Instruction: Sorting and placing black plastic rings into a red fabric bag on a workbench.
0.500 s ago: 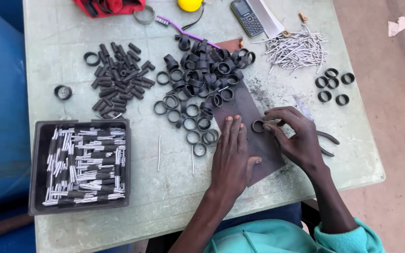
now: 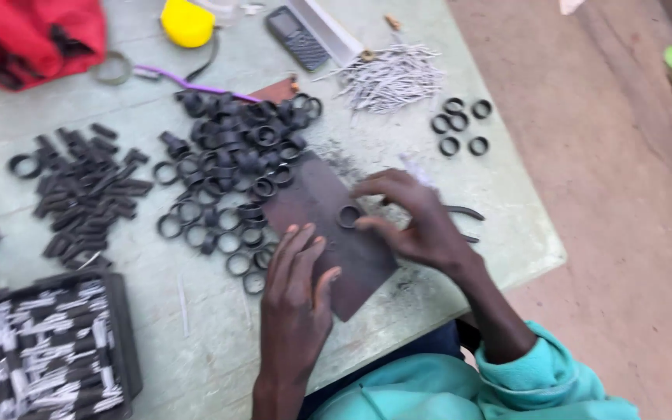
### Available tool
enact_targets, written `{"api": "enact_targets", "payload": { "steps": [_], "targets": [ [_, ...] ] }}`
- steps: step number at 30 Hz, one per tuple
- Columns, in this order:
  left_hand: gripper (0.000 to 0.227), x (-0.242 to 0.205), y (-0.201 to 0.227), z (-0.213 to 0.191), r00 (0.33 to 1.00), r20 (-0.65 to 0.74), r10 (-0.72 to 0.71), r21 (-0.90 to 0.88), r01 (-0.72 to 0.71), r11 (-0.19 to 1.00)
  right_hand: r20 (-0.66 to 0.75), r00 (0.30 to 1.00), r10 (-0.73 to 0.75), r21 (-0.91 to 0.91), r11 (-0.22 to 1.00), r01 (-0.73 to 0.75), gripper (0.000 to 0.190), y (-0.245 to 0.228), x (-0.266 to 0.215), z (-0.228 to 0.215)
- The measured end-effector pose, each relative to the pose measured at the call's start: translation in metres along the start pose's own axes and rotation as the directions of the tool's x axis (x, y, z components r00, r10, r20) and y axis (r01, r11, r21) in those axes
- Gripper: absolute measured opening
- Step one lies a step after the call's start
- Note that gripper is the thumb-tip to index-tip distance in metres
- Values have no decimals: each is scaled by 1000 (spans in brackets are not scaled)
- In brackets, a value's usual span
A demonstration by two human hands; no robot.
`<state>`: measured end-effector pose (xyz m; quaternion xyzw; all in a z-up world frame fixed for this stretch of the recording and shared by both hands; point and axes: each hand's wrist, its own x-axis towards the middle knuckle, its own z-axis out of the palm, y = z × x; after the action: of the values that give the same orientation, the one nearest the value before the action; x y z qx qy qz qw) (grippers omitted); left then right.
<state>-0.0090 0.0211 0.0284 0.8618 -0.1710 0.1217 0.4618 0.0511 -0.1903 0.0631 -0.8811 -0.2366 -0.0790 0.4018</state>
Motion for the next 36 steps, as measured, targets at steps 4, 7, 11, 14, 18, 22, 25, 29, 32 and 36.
{"api": "enact_targets", "payload": {
  "steps": [4, 7, 11, 14, 18, 22, 25, 29, 32, 36],
  "targets": [
    [30, -6, -2, 2, 1000, 3, 18, 28, -18, 999, 200, 979, -33, -58, 997, 45, 45, 5, -8, 11],
    [27, -11, -4, -9, 999, -44, -7, 59, 10, 998, 127, 981, -146, -87, 984, 157, 28, 5, -7, 13],
    [28, -21, -7, -38, 988, -148, -44, 107, 60, 993, 26, 996, -88, -23, 996, 89, 22, -2, -1, 8],
    [29, -28, -12, -55, 968, -236, -80, 158, 120, 980, -35, 999, -25, -29, 999, 24, 22, -18, 1, -4],
    [30, -37, -22, -69, 953, -265, -146, 183, 198, 963, -1, 995, -103, 19, 995, 103, 18, -42, 5, 5],
    [39, -40, -29, -54, 955, -204, -217, 200, 258, 945, 122, 984, -127, 83, 990, 117, 15, -49, -4, 57],
    [43, -38, -20, -45, 956, -126, -264, 208, 286, 935, 155, 955, -255, 12, 967, 256, 25, -41, -11, 88],
    [35, -31, -17, -39, 946, -89, -312, 282, 324, 903, 107, 979, -175, -36, 983, 180, 16, -18, -11, 80],
    [28, -31, -18, -32, 945, -121, -304, 320, 327, 889, 58, 995, -76, -68, 994, 80, 17, -17, -8, 66],
    [18, -30, -22, -24, 937, -166, -308, 349, 348, 870, 22, 999, -35, 12, 999, 35, 22, -20, -7, 61]
  ]
}}
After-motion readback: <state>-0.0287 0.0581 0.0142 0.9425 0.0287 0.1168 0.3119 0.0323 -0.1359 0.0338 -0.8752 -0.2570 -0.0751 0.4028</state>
